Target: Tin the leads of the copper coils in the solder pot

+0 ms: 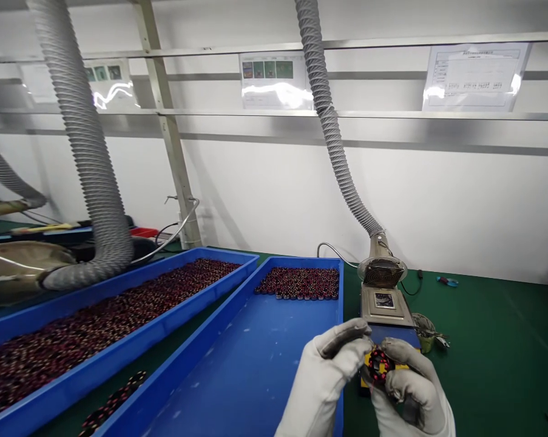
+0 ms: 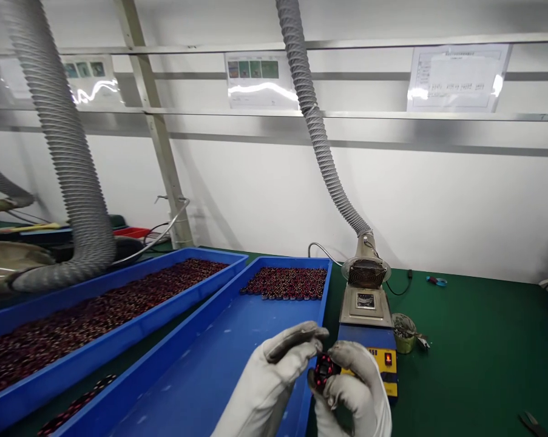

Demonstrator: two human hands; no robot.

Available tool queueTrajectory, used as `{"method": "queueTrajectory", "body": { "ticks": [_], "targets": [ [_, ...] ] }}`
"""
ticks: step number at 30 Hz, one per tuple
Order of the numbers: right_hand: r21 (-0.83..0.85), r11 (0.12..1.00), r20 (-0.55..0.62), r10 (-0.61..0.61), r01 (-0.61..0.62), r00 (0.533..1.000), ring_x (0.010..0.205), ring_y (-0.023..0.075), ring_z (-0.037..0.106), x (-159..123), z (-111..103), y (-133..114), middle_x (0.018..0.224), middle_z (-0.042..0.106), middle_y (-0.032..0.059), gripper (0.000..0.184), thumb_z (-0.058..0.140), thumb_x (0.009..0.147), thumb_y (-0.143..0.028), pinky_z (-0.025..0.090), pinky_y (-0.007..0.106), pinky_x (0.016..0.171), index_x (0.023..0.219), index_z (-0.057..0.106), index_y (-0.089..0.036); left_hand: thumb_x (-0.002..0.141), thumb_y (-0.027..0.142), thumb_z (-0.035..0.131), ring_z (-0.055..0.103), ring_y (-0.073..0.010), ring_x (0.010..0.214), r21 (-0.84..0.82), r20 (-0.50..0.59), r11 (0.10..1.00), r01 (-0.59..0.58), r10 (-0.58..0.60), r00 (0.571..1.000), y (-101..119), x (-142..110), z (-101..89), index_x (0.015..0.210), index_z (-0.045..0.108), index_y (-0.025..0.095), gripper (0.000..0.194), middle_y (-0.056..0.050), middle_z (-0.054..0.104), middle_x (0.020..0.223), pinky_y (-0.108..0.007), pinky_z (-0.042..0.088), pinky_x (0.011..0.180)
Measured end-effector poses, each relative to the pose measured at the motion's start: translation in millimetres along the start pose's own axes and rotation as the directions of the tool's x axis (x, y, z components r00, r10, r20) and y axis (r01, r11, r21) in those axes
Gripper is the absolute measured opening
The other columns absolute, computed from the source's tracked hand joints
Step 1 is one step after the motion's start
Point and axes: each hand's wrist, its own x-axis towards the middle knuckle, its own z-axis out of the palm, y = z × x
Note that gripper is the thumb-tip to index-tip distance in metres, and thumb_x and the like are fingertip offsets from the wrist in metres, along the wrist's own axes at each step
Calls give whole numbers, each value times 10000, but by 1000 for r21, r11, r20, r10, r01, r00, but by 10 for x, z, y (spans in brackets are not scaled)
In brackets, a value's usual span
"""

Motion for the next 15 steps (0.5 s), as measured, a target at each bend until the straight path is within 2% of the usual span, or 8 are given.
{"method": "queueTrajectory", "body": {
  "ticks": [4, 7, 10, 12, 15],
  "targets": [
    [75, 995, 27, 59, -61, 998, 790, 175, 568, -29, -5, 4, 893, 578, 40, 184, 587, 666, -78, 490, 303, 662, 695, 500, -237, 529, 193, 726, 616, -166, 650, -57, -80, 997, -54, 49, 996, -32, 32, -28, 744, 672, 117, 234, -82, 676, 713, -203, 495, 619],
    [123, 977, 61, 169, -175, 984, 794, 191, 579, -54, -27, 24, 922, 582, 61, 215, 648, 637, -82, 507, 299, 620, 709, 507, -229, 502, 243, 779, 624, -157, 639, -184, -185, 971, -154, 119, 975, 6, 78, -90, 724, 669, 139, 269, -55, 675, 676, -192, 510, 634],
    [175, 934, 122, 294, -312, 948, 840, 204, 589, -64, -63, 42, 936, 590, 78, 202, 679, 634, -120, 518, 293, 621, 725, 525, -214, 480, 310, 809, 634, -158, 671, -188, -285, 949, -253, 194, 939, 77, 99, -200, 725, 672, 177, 311, -35, 683, 699, -179, 513, 660],
    [218, 891, 155, 371, -398, 915, 855, 196, 595, -38, -95, 68, 925, 605, 69, 207, 694, 627, -144, 517, 284, 654, 748, 542, -215, 485, 346, 807, 637, -173, 699, -104, -309, 957, -269, 226, 924, 105, 60, -321, 740, 674, 203, 321, -29, 687, 739, -185, 520, 656],
    [252, 792, 243, 504, -555, 829, 796, 171, 618, 105, -157, 180, 859, 645, 36, 260, 724, 583, -173, 516, 260, 672, 794, 581, -225, 491, 387, 798, 635, -222, 726, 235, -188, 965, -113, 159, 969, 69, -123, -571, 737, 682, 205, 327, -54, 686, 787, -219, 534, 616]
  ]
}}
